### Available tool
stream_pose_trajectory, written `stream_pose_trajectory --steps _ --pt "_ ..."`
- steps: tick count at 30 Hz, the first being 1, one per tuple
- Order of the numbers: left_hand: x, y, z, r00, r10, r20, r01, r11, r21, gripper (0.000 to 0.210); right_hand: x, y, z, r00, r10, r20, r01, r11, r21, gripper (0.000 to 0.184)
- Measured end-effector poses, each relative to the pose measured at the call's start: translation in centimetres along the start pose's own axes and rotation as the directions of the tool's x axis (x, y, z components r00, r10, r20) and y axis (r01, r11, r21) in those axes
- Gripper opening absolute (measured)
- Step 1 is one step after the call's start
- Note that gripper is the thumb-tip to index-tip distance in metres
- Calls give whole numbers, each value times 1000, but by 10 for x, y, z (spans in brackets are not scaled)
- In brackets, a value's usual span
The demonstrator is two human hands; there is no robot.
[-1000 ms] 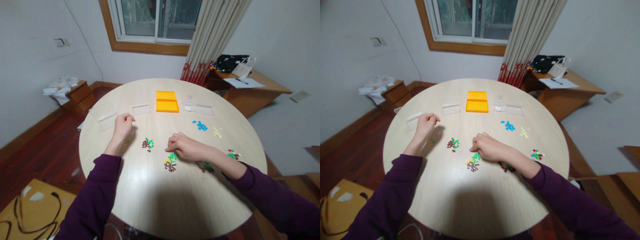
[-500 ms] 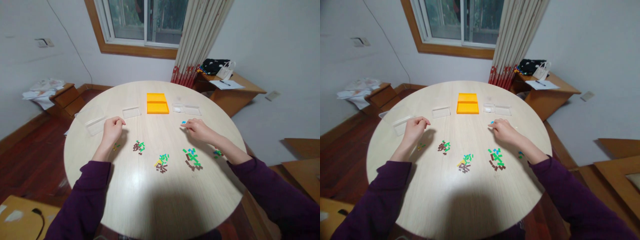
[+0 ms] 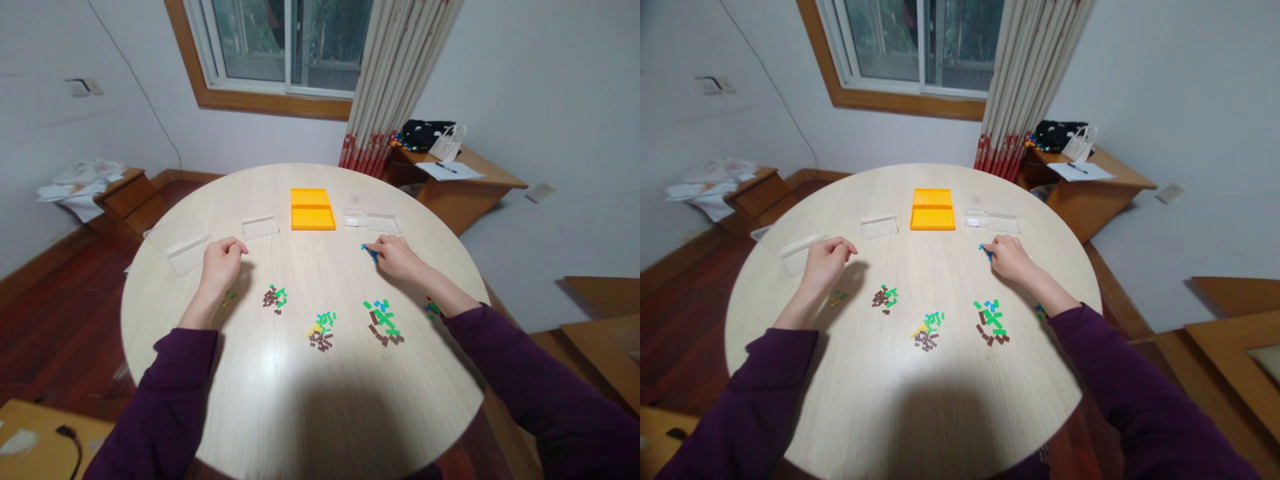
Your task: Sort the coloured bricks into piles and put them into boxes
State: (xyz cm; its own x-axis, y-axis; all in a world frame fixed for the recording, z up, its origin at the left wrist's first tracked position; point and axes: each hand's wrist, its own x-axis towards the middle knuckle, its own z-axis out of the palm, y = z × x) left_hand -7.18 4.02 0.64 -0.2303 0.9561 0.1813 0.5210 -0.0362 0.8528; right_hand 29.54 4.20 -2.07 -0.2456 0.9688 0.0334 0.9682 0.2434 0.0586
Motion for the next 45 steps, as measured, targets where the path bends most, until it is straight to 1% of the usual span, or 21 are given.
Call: stream_pose_trajectory --steps 7,10,12,14,16,19,22,24,25,27,31,33,35,37,39,41,43,45 --pt "0 1 0 1000 -1 5 1 1000 3 19 20 6 3 999 32 -8 -32 999 26 45" --pt "0 1 0 1000 -3 4 3 1000 1 19 28 5 3 1000 4 -11 -4 998 56 45" --pt "-1 2 1 1000 -2 5 2 1000 1 20 35 -1 2 999 -19 -26 21 997 75 46" --pt "-1 1 1 1000 0 7 0 1000 -1 20 43 -14 -1 998 -50 -36 53 995 87 45" --pt "0 -1 1 1000 8 11 -7 1000 -7 20 49 -35 -6 993 -110 -30 113 990 88 43" --pt "1 -3 2 1000 18 10 -18 1000 -12 19 51 -77 -15 963 -271 -13 270 958 100 37" --pt "0 -2 1 1000 7 9 -7 1000 0 18 37 -110 -22 916 -399 -40 401 909 117 28" --pt "-1 -1 1 1000 6 9 -6 1000 6 18 21 -115 -24 898 -438 -46 440 889 124 27" --pt "-1 0 0 1000 10 9 -10 1000 7 19 12 -111 -23 896 -442 -45 444 887 129 28" --pt "-2 1 0 1000 16 9 -16 1000 6 19 -7 -93 -21 902 -430 -32 429 891 148 27" --pt "-2 1 0 1000 6 7 -7 1000 10 19 -46 -39 -17 949 -315 -3 312 937 158 29" --pt "-2 1 1 1000 4 7 -4 1000 13 19 -65 -21 -17 966 -257 1 252 949 189 32" --pt "-3 1 2 1000 5 11 -6 1000 11 19 -82 -14 -20 971 -240 16 230 944 236 35" --pt "-4 2 3 1000 12 19 -12 1000 9 19 -95 -16 -24 964 -264 37 244 929 279 37" --pt "-5 2 3 1000 16 26 -17 1000 13 18 -100 -20 -29 956 -292 40 266 912 311 39" --pt "-5 2 2 999 15 28 -16 1000 16 18 -98 -20 -34 959 -283 4 266 907 326 41" --pt "-4 1 2 1000 15 21 -15 1000 15 18 -90 -14 -35 971 -232 -58 238 918 316 43" --pt "-4 0 3 1000 18 10 -19 1000 16 18 -78 -3 -33 982 -157 -106 181 943 278 44"
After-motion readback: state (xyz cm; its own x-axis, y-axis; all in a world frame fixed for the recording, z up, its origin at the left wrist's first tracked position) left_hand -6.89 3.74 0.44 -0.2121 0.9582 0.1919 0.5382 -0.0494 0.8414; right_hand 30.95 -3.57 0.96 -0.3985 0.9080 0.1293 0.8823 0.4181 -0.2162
